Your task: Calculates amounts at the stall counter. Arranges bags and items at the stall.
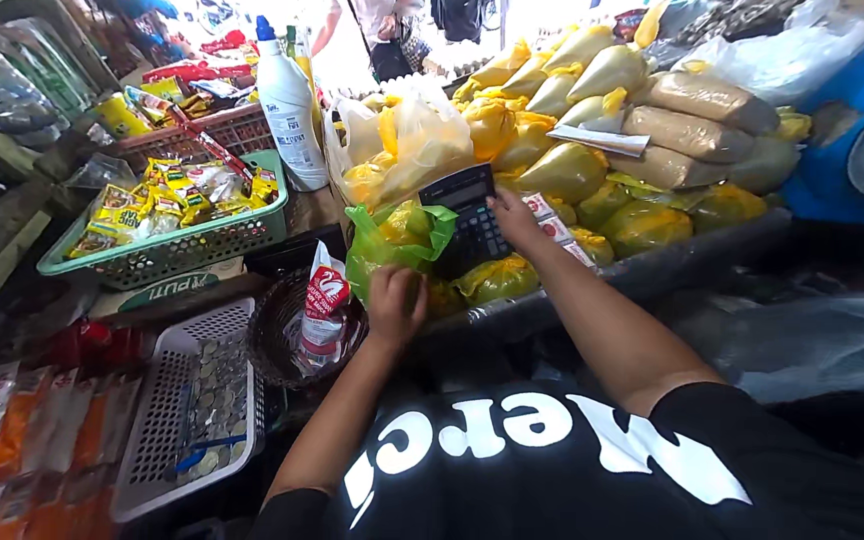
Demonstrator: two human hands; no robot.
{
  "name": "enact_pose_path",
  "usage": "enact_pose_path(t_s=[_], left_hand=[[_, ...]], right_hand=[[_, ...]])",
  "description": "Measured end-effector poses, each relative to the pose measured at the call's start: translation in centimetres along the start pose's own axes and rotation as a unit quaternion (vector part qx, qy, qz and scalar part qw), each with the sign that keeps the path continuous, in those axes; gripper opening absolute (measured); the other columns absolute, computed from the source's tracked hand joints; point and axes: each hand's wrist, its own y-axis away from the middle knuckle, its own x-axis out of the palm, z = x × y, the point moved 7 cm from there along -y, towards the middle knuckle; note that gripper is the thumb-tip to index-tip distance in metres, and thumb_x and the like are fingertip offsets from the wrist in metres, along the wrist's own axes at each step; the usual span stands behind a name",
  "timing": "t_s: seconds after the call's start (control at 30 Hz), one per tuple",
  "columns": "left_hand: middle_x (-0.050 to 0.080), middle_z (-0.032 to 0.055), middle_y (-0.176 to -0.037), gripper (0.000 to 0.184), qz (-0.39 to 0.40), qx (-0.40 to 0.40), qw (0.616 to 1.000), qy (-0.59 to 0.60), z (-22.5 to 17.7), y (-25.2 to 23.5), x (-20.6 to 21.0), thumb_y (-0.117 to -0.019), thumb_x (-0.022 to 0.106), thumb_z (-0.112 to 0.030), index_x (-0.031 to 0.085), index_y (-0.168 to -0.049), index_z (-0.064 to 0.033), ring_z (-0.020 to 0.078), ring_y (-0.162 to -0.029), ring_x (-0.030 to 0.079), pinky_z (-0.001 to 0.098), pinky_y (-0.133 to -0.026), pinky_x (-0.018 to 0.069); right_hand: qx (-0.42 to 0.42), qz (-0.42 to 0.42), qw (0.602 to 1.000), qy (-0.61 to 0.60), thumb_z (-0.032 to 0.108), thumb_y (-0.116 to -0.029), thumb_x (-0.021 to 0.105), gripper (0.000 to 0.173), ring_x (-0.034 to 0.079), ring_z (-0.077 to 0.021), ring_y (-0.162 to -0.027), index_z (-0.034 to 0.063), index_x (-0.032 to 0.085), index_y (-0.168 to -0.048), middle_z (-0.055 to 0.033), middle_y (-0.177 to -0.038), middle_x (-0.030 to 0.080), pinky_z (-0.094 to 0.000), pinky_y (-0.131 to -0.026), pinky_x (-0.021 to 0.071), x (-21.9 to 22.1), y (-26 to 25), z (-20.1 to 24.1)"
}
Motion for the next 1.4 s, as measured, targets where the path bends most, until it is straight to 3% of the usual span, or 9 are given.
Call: enact_pose_path(t_s=[0.07,0.17,0.27,0.5,0.67,0.8,0.97,1.2,1.4], left_hand=[[0.073,0.0177,-0.101,0.019,0.102,-0.023,0.994,0.04,-1.1,0.6,2.3,-0.0958,0.064,-0.014,0.073,-0.101,0.0011,0.028,-0.095,0.072,0.0402,-0.086,0.0599],[0.064,0.0231,-0.133,0.043,0.313,-0.262,0.897,0.169,-0.5,1.6,5.8,-0.11,0.044,-0.024,0.057,-0.137,0.0058,0.0282,-0.124,0.063,0.0416,-0.109,0.0481],[0.055,0.0223,-0.144,0.054,0.31,-0.392,0.803,0.324,0.6,2.0,8.8,-0.1103,0.045,-0.029,0.036,-0.155,-0.0005,0.0249,-0.127,0.061,0.0422,-0.109,0.0493],[0.066,0.0201,-0.121,0.047,0.294,-0.431,0.775,0.357,1.5,2.4,12.2,-0.1075,0.052,-0.015,0.038,-0.15,0.0,0.0224,-0.105,0.067,0.042,-0.096,0.0544],[0.066,0.0205,-0.12,0.045,0.29,-0.469,0.765,0.331,2.0,3.1,12.3,-0.1088,0.05,-0.018,0.041,-0.149,-0.0007,0.0236,-0.105,0.067,0.043,-0.096,0.0535],[0.065,0.0151,-0.124,0.045,0.238,-0.509,0.706,0.431,2.8,4.6,13.2,-0.1104,0.041,-0.016,0.035,-0.154,-0.0073,0.019,-0.105,0.067,0.0409,-0.094,0.0548],[0.065,0.0103,-0.122,0.044,0.198,-0.527,0.627,0.538,2.2,5.0,12.9,-0.1073,0.035,-0.009,0.037,-0.151,-0.0124,0.018,-0.1,0.068,0.0406,-0.087,0.0569],[0.065,0.0074,-0.121,0.044,0.206,-0.514,0.633,0.541,2.4,5.2,12.9,-0.1053,0.036,-0.008,0.04,-0.149,-0.0143,0.0153,-0.096,0.067,0.037,-0.082,0.0572],[0.066,0.0087,-0.121,0.046,0.21,-0.5,0.639,0.545,2.4,5.1,12.9,-0.1051,0.035,-0.007,0.038,-0.15,-0.0153,0.0166,-0.097,0.068,0.0385,-0.082,0.0574]], right_hand=[[0.032,-0.04,0.999,-0.006,0.029,-0.1113,0.043,0.045,0.062,-0.0345,-0.118,-0.005,0.054,-0.138,-0.0266,-0.129,0.062,-0.0534,-0.103,0.0472,-0.8,1.1,-0.8],[0.004,-0.097,0.994,-0.053,0.028,-0.1098,0.046,0.041,0.066,-0.0241,-0.106,-0.0047,0.053,-0.134,-0.0208,-0.12,0.064,-0.0446,-0.095,0.0543,-2.5,3.9,0.7],[0.069,-0.105,0.989,-0.074,0.034,-0.1101,0.046,0.042,0.063,-0.0221,-0.107,0.0015,0.052,-0.135,-0.0167,-0.124,0.061,-0.0454,-0.093,0.0523,-2.8,7.8,0.5],[0.089,-0.109,0.988,0.072,0.026,-0.1112,0.044,0.04,0.065,-0.0324,-0.107,-0.0058,0.057,-0.132,-0.0249,-0.118,0.066,-0.0516,-0.095,0.0493,-2.3,10.0,-2.9],[-0.031,-0.094,0.974,0.204,0.032,-0.1089,0.044,0.054,0.045,-0.0459,-0.138,0.001,0.043,-0.153,-0.0297,-0.149,0.045,-0.0601,-0.113,0.038,-1.5,12.4,-2.0],[-0.258,-0.127,0.91,0.3,0.028,-0.1049,0.052,0.035,0.05,-0.0462,-0.135,0.0074,0.071,-0.125,-0.024,-0.139,0.059,-0.0622,-0.11,0.0402,0.9,16.9,-1.1],[-0.278,-0.115,0.903,0.305,0.026,-0.1045,0.052,0.03,0.051,-0.0431,-0.134,0.0109,0.076,-0.114,-0.0197,-0.134,0.063,-0.0587,-0.109,0.0418,2.4,18.4,-2.0],[-0.272,-0.067,0.892,0.354,0.031,-0.1058,0.05,0.034,0.033,-0.0478,-0.148,0.0184,0.072,-0.129,-0.0196,-0.153,0.05,-0.0673,-0.117,0.0277,4.4,17.4,-1.5],[-0.319,-0.08,0.874,0.358,0.028,-0.1058,0.049,0.033,0.044,-0.0427,-0.143,0.0155,0.076,-0.121,-0.015,-0.143,0.06,-0.0612,-0.119,0.0314,4.6,19.8,-2.0]])
